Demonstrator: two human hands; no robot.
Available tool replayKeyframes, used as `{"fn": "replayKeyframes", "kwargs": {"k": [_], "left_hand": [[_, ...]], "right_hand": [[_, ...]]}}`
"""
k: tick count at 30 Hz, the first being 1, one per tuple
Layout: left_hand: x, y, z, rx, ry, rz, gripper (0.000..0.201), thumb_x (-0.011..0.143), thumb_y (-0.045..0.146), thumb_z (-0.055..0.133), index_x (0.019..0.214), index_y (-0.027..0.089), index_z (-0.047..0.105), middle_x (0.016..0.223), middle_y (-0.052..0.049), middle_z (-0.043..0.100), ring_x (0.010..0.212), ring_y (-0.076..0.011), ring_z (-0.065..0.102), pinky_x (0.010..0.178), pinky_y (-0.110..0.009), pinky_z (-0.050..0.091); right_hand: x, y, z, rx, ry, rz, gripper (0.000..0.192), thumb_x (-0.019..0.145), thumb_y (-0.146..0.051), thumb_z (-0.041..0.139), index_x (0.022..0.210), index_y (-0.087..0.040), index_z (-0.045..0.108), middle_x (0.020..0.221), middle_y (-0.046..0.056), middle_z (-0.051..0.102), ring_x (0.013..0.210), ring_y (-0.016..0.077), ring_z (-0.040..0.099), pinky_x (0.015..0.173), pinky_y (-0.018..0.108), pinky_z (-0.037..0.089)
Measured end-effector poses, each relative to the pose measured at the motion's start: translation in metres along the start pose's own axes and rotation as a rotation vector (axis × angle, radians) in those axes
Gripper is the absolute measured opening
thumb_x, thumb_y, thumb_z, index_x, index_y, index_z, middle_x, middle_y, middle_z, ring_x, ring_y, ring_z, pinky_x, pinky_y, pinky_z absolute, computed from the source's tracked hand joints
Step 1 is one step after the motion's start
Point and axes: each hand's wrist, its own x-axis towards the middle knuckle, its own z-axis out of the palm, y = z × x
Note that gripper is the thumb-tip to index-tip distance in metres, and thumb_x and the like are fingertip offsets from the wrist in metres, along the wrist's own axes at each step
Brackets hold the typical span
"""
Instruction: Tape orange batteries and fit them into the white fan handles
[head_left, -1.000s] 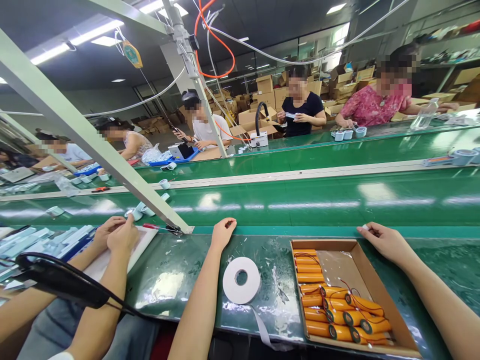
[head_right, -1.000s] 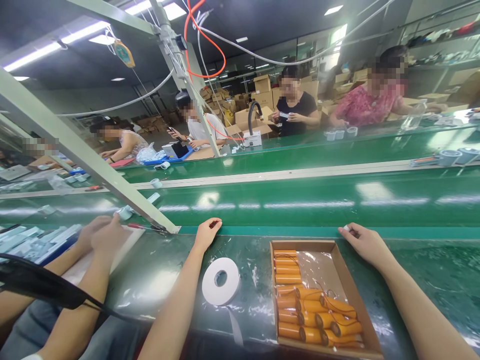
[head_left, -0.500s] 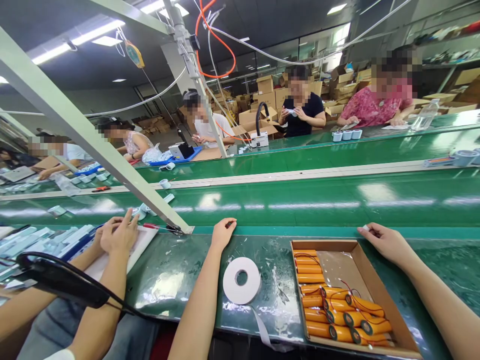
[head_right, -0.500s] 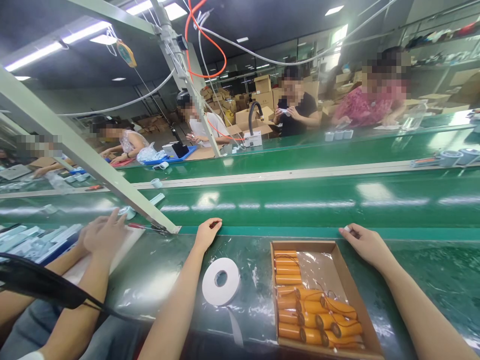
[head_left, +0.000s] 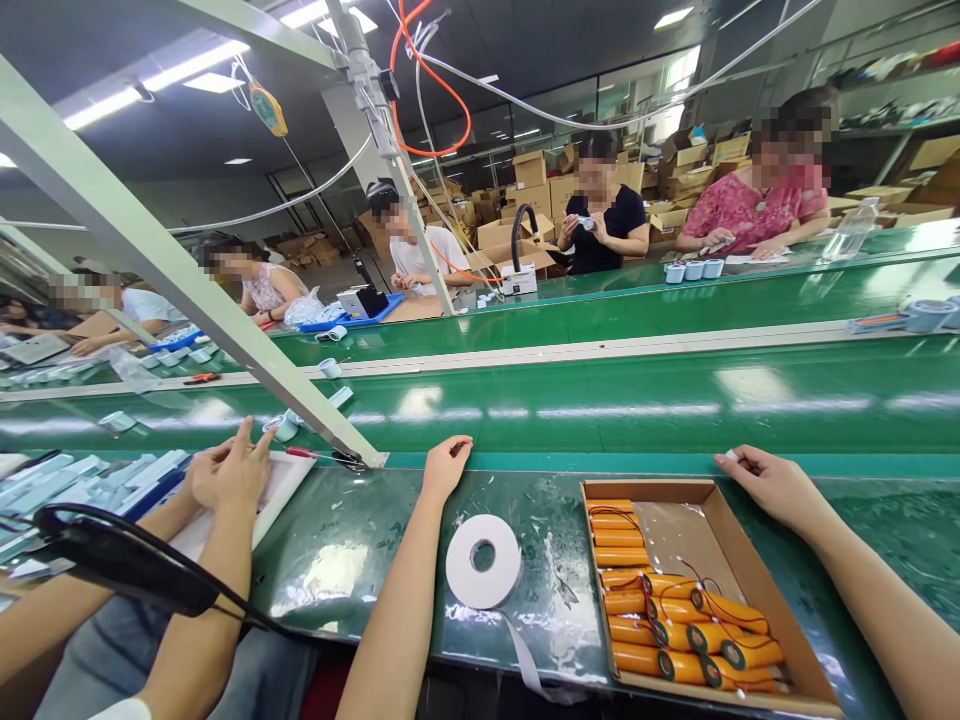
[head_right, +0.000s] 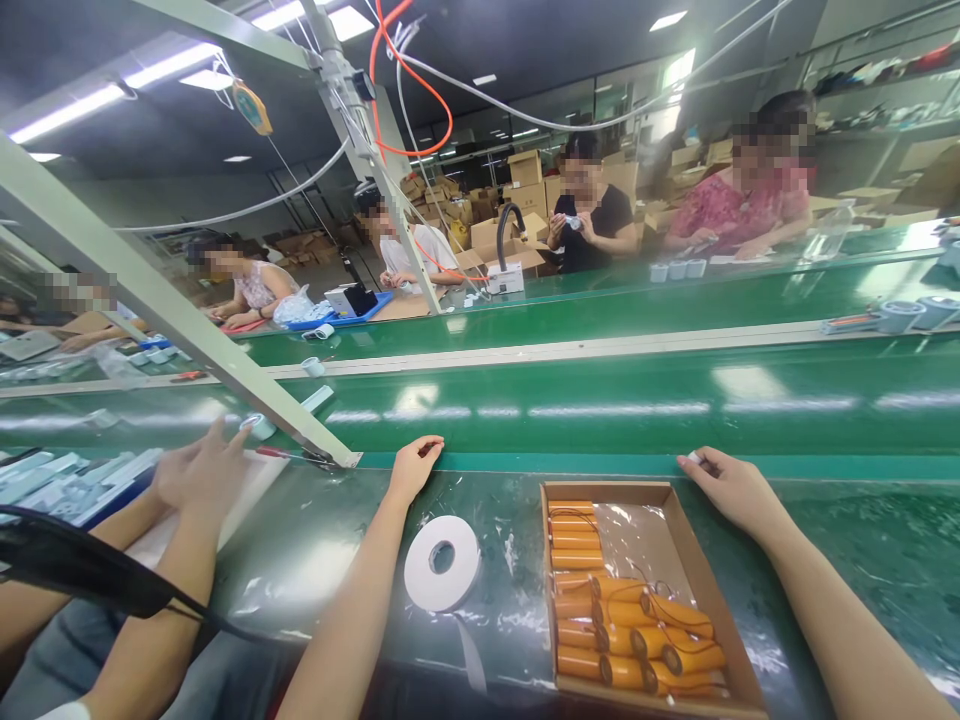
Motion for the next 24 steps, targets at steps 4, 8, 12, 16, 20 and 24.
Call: {"fn": "replayKeyframes", "kwargs": {"k": [4,8,12,16,20,24], "left_hand": [[0.0008,-0.0017,0.0007,-0.033,-0.008,-0.011,0.030,0.088,0.039,0.057,0.106,0.023,0.076,0.103,-0.006,0.078,0.098,-0.0238,0.072,0.095,-0.038,0.056],[0.0009,-0.0022,0.0009,-0.046,-0.010,-0.022,0.028,0.089,0.038,0.057,0.106,0.024,0.074,0.102,-0.005,0.078,0.099,-0.0238,0.072,0.097,-0.039,0.055],[0.0000,-0.0008,0.0005,-0.047,-0.014,-0.029,0.027,0.088,0.039,0.058,0.105,0.024,0.074,0.102,-0.004,0.078,0.099,-0.0239,0.072,0.095,-0.038,0.055],[-0.0001,-0.0003,0.0008,-0.043,-0.013,-0.021,0.028,0.086,0.040,0.060,0.103,0.024,0.074,0.100,-0.004,0.078,0.096,-0.0235,0.072,0.093,-0.037,0.055],[0.0001,-0.0012,0.0008,-0.027,-0.008,-0.005,0.030,0.083,0.044,0.064,0.101,0.023,0.075,0.098,-0.005,0.077,0.089,-0.0231,0.070,0.087,-0.036,0.056],[-0.0001,-0.0015,0.0006,-0.011,-0.004,0.001,0.030,0.082,0.045,0.064,0.100,0.023,0.075,0.097,-0.005,0.076,0.085,-0.0220,0.069,0.084,-0.035,0.056]], "right_hand": [[0.0001,-0.0001,0.0002,-0.001,0.004,-0.008,0.063,0.088,-0.082,0.050,0.085,-0.021,0.064,0.074,0.003,0.065,0.067,0.0205,0.058,0.064,0.029,0.043],[-0.0004,-0.0005,-0.0001,0.003,-0.002,0.017,0.064,0.086,-0.084,0.049,0.084,-0.022,0.063,0.074,0.002,0.065,0.068,0.0201,0.058,0.065,0.029,0.043],[-0.0002,0.0002,-0.0001,0.001,-0.009,0.043,0.064,0.084,-0.085,0.049,0.085,-0.022,0.063,0.075,0.002,0.065,0.070,0.0201,0.059,0.066,0.029,0.044],[0.0006,0.0020,0.0008,0.003,-0.001,0.015,0.063,0.086,-0.084,0.050,0.085,-0.022,0.064,0.074,0.002,0.065,0.068,0.0198,0.058,0.065,0.029,0.044],[0.0010,0.0042,0.0016,-0.002,0.009,-0.003,0.062,0.088,-0.082,0.051,0.085,-0.022,0.064,0.074,0.002,0.065,0.067,0.0193,0.058,0.064,0.029,0.043],[0.0014,0.0053,0.0018,-0.001,0.006,-0.011,0.062,0.088,-0.082,0.051,0.085,-0.022,0.065,0.075,0.002,0.065,0.068,0.0196,0.059,0.064,0.029,0.044]]}}
